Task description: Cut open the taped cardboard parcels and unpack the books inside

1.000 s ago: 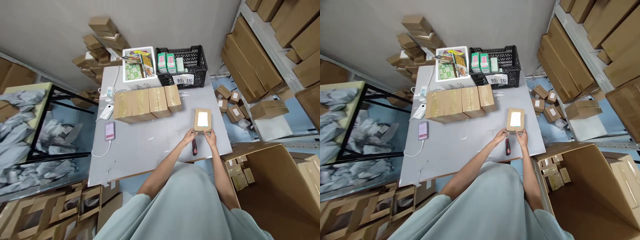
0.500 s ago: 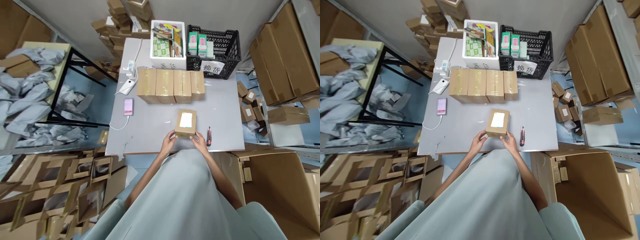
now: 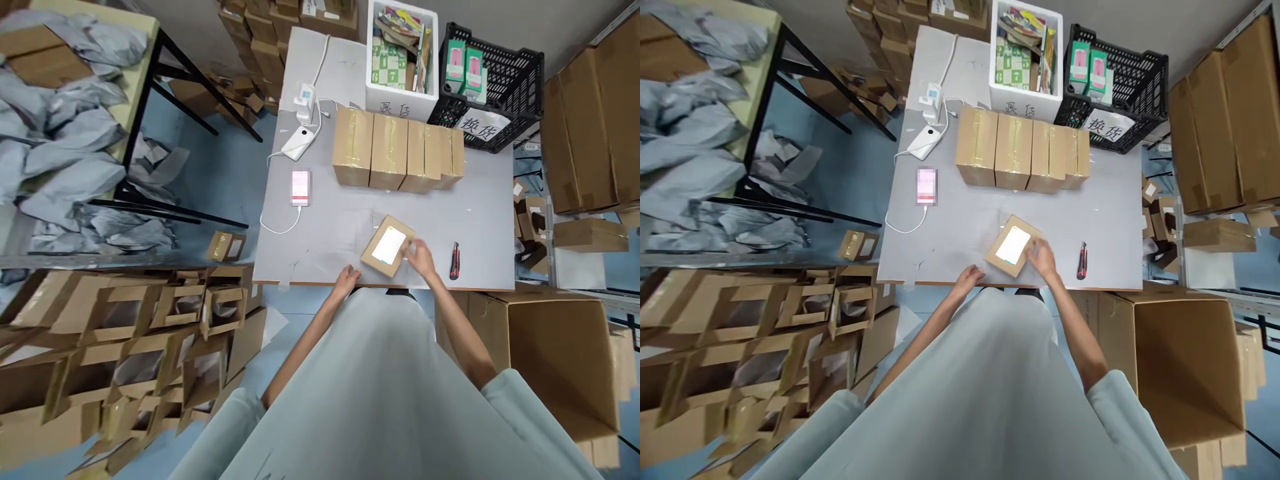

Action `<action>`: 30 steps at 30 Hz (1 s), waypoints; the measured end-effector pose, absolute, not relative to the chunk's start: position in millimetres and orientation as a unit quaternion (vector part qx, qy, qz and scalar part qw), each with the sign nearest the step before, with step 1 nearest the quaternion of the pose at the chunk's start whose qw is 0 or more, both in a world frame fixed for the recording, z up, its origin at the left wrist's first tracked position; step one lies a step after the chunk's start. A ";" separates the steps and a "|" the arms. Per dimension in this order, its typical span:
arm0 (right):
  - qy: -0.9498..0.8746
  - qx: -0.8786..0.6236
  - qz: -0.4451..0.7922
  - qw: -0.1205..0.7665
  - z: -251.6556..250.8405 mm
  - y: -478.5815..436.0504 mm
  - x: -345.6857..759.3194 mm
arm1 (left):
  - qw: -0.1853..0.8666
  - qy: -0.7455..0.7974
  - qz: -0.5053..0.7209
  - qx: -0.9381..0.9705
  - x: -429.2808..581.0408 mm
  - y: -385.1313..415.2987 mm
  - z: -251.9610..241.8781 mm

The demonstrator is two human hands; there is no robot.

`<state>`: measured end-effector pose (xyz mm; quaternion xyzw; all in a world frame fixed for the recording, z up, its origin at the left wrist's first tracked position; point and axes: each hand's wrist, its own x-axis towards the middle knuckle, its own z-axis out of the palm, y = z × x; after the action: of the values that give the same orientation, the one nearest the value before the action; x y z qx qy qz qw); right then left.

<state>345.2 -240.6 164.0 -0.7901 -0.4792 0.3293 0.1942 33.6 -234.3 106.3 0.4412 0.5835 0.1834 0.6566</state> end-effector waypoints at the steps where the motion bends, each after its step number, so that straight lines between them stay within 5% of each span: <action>1: -0.490 -0.796 0.293 0.199 166.1 -221.0 353.9 | 0.675 0.578 0.169 0.427 33.3 -235.1 107.4; 6: -0.457 -0.810 0.346 0.121 170.1 -169.0 378.2 | 0.742 0.544 0.113 0.375 49.3 -234.1 116.9; 12: -0.405 -0.831 0.362 0.123 163.2 -247.2 359.3 | 0.733 0.550 0.147 0.373 58.5 -209.0 115.6; 19: -0.295 -0.816 0.456 0.200 146.9 -332.2 340.9 | 0.670 0.595 0.196 0.398 41.1 -197.7 109.5; 30: -0.292 -0.730 0.509 0.350 145.9 -314.4 356.8 | 0.603 0.621 0.230 0.445 57.3 -202.6 127.1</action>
<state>356.8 -314.4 145.9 -0.7301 -0.2919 0.5090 0.3502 57.3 -202.6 127.1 0.4451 0.6212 0.2299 0.6026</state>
